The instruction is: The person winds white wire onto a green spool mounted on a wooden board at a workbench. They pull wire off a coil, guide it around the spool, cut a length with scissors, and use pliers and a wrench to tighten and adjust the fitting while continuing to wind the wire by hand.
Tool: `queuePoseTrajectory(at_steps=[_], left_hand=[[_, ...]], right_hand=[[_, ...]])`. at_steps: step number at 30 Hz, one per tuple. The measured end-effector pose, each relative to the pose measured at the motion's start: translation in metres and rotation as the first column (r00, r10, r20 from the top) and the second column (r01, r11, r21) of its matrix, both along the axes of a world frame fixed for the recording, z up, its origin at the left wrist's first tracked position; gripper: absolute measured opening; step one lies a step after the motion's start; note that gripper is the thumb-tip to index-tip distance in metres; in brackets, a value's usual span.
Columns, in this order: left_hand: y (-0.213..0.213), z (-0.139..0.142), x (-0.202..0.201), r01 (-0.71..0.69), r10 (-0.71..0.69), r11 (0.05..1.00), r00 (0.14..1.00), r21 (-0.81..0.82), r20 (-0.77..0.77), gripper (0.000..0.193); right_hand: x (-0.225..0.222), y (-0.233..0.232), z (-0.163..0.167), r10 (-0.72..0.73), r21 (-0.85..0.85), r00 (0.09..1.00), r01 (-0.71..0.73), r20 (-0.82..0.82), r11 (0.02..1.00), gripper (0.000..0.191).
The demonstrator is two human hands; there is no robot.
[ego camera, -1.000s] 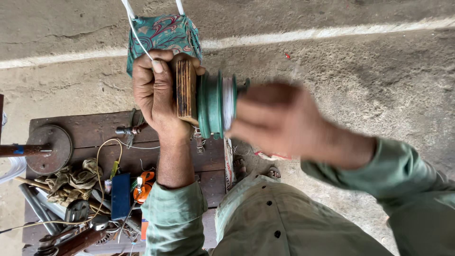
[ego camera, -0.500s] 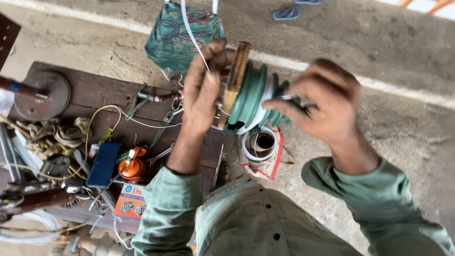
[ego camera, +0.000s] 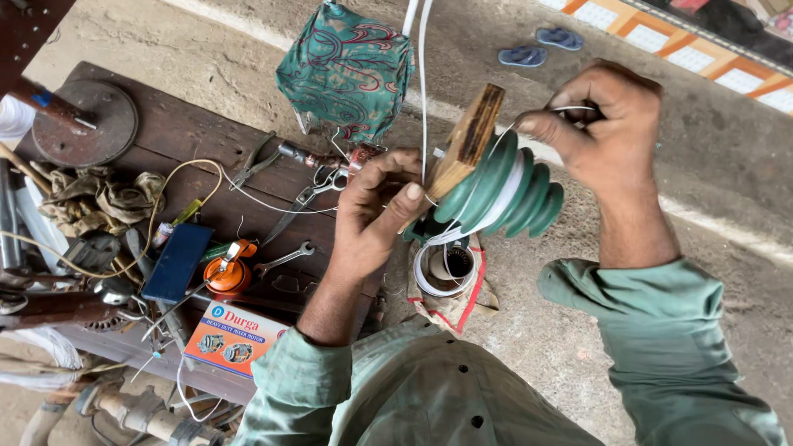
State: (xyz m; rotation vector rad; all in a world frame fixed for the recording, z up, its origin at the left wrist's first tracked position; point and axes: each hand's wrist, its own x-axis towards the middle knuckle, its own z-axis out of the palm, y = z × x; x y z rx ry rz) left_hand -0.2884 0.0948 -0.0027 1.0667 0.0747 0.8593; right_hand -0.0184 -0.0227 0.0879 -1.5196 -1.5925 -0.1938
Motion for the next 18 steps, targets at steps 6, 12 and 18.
queuePoseTrajectory(at_steps=[6, 12, 18], left_hand=[[-0.001, -0.005, 0.005, -0.117, 0.123, 0.984, 0.992, 0.132, -0.04, 0.006], [-0.023, -0.052, -0.027, -0.151, 0.155, 0.987, 0.984, 0.051, -0.092, 0.004], [-0.054, -0.084, -0.013, -0.064, 0.029, 0.966, 0.99, -0.251, -0.141, 0.007]], right_hand=[[0.034, 0.021, -0.074, -0.003, -0.08, 0.851, -0.045, -0.525, 0.996, 0.025], [0.058, 0.025, -0.122, -0.103, -0.135, 0.872, 0.042, -0.479, 0.99, 0.024], [0.074, 0.029, -0.116, -0.074, 0.125, 0.93, 0.127, -0.36, 0.984, 0.035]])
